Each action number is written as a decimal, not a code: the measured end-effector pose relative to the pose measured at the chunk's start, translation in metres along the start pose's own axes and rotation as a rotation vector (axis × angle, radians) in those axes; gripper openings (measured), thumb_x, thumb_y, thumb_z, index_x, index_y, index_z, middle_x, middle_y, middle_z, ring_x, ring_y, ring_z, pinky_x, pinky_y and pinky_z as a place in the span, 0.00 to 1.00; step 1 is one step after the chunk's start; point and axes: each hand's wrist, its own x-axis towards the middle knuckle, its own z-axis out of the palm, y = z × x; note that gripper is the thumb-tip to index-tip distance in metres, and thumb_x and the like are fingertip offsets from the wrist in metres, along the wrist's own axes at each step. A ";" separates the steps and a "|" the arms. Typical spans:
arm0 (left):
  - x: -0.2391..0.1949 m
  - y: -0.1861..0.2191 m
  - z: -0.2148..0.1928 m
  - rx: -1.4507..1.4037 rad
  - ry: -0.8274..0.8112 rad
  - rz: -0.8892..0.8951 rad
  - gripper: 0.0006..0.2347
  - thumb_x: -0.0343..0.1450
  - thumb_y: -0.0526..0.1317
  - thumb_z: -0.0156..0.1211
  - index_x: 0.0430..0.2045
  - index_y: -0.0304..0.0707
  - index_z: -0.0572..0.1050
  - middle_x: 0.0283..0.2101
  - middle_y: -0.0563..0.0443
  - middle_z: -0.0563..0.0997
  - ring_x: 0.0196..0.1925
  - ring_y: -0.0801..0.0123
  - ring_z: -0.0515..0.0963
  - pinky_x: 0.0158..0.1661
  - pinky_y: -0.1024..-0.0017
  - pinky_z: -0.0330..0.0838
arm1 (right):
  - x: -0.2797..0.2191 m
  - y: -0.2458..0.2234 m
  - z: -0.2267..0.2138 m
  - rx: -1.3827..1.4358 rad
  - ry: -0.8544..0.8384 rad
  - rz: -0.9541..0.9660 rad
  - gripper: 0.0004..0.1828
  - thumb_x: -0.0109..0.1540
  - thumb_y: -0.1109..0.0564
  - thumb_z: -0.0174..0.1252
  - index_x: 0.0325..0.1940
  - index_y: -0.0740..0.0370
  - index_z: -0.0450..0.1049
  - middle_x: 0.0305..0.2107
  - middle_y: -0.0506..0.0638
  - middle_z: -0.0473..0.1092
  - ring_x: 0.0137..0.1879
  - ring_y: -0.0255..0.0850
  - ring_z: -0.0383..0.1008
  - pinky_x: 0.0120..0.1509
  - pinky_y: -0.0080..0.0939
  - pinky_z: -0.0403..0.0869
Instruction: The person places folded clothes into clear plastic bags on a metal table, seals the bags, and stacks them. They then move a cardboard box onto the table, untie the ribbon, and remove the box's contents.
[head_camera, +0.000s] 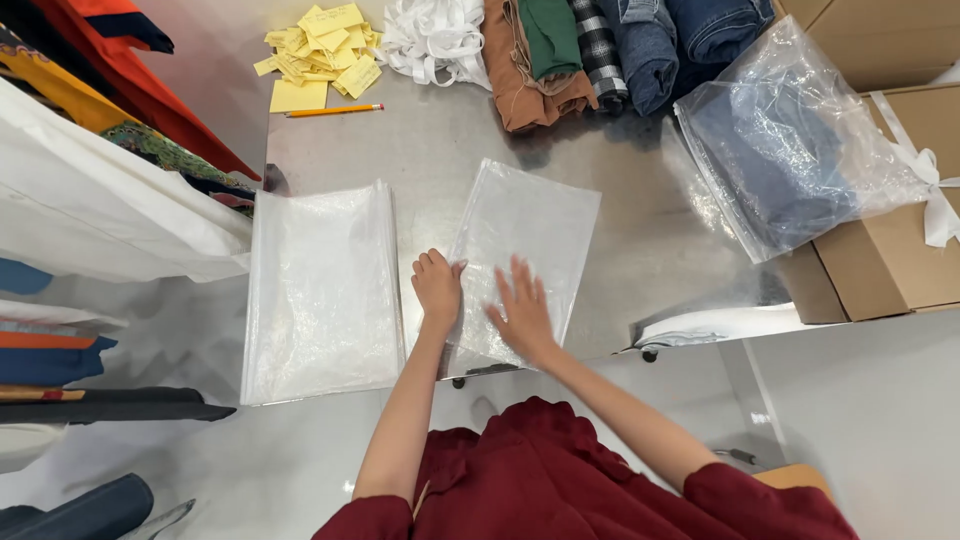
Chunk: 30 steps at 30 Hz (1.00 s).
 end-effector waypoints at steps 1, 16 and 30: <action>0.002 -0.004 0.005 0.002 -0.002 -0.001 0.18 0.71 0.54 0.59 0.38 0.40 0.67 0.39 0.49 0.71 0.46 0.56 0.74 0.42 0.59 0.73 | -0.006 0.003 0.004 0.002 -0.002 0.000 0.38 0.70 0.34 0.34 0.80 0.54 0.46 0.77 0.61 0.33 0.81 0.56 0.31 0.80 0.60 0.37; 0.000 0.034 -0.066 -0.549 -0.317 0.278 0.17 0.77 0.41 0.48 0.59 0.31 0.63 0.55 0.25 0.75 0.59 0.33 0.75 0.58 0.39 0.70 | 0.039 0.174 0.021 0.802 0.299 0.564 0.38 0.60 0.40 0.69 0.67 0.56 0.63 0.46 0.55 0.76 0.48 0.46 0.80 0.48 0.48 0.77; -0.035 -0.195 -0.256 -0.403 0.300 -0.144 0.11 0.78 0.43 0.55 0.46 0.33 0.73 0.48 0.32 0.80 0.53 0.41 0.80 0.50 0.50 0.75 | 0.113 -0.105 -0.002 1.199 -0.130 0.146 0.13 0.64 0.50 0.60 0.49 0.57 0.75 0.38 0.42 0.70 0.44 0.33 0.73 0.47 0.36 0.76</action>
